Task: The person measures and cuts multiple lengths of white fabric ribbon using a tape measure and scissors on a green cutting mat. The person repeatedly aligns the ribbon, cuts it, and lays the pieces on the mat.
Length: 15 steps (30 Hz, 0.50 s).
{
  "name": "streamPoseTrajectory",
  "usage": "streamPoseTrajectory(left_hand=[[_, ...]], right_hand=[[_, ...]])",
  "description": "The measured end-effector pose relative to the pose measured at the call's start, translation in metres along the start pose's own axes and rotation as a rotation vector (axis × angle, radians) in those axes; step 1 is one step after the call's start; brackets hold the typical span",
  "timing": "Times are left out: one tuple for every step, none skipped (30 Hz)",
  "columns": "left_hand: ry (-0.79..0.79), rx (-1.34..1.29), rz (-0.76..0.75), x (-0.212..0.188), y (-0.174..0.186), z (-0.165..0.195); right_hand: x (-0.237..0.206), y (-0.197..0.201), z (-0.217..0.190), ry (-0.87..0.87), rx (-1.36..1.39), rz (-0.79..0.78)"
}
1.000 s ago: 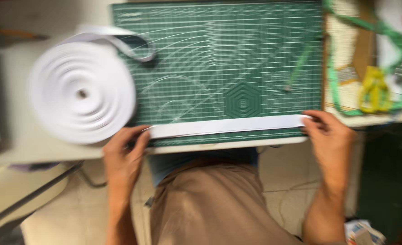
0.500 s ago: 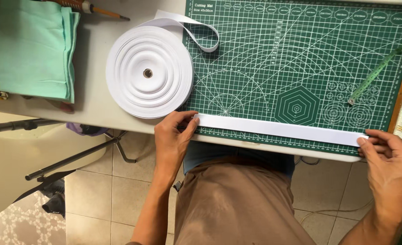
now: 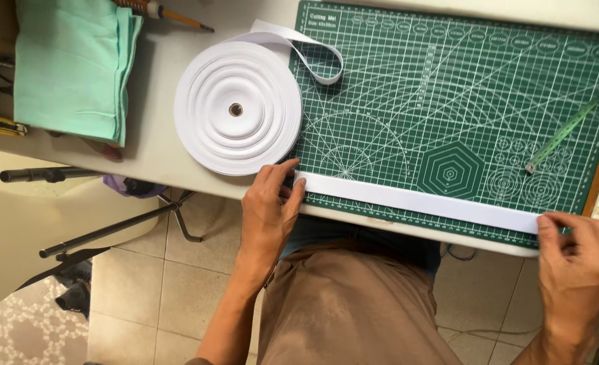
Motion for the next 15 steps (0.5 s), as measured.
streamPoseTrajectory(left_hand=[[0.003, 0.005, 0.016, 0.002, 0.001, -0.001], [0.008, 0.007, 0.032, 0.002, 0.001, -0.001], [-0.008, 0.035, 0.045, 0.003, 0.002, -0.001], [-0.025, 0.064, 0.064, 0.004, 0.002, -0.002], [-0.046, 0.099, 0.088, 0.006, 0.004, -0.003], [-0.131, 0.16, 0.135, 0.01, 0.004, -0.004], [-0.211, 0.219, 0.176, 0.013, 0.004, -0.004], [-0.292, 0.277, 0.213, 0.016, 0.004, -0.003], [-0.28, 0.274, 0.203, 0.022, 0.003, -0.005], [-0.272, 0.272, 0.195, 0.03, 0.001, -0.007], [-0.263, 0.27, 0.185, 0.036, 0.001, -0.009], [-0.316, 0.316, 0.187, 0.04, -0.001, -0.008], [-0.372, 0.362, 0.191, 0.045, -0.002, -0.007], [-0.433, 0.41, 0.198, 0.05, -0.003, -0.006], [-0.418, 0.427, 0.16, 0.055, -0.004, -0.007]], right_hand=[[0.003, -0.004, -0.004, 0.013, 0.023, -0.028], [0.005, -0.001, -0.007, 0.017, 0.017, -0.021], [0.007, 0.001, -0.012, 0.021, 0.01, -0.014], [0.01, 0.006, -0.019, 0.022, -0.02, 0.033], [0.015, 0.009, -0.029, 0.028, 0.002, 0.047], [0.02, 0.012, -0.04, 0.035, 0.025, 0.061], [0.028, 0.016, -0.051, 0.042, 0.086, 0.034], [0.035, 0.021, -0.064, 0.045, 0.146, 0.006], [0.046, 0.021, -0.082, 0.15, 0.19, -0.091], [0.06, 0.017, -0.102, 0.259, 0.234, -0.182], [0.071, 0.008, -0.125, 0.379, 0.232, -0.238], [0.08, -0.002, -0.148, 0.497, 0.23, -0.296], [0.088, -0.016, -0.173, 0.544, 0.205, -0.367], [0.096, -0.033, -0.198, 0.58, 0.156, -0.401], [0.101, -0.044, -0.224, 0.753, 0.175, -0.303]])
Point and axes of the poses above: each hand's wrist, its own x-axis towards the middle knuckle, its own y-axis out of the back of the hand, z = x × y, the point moved 2 cm from there along x, towards the middle knuckle, and after that the axes turned 7 degrees about -y, right-handed, at the moved point
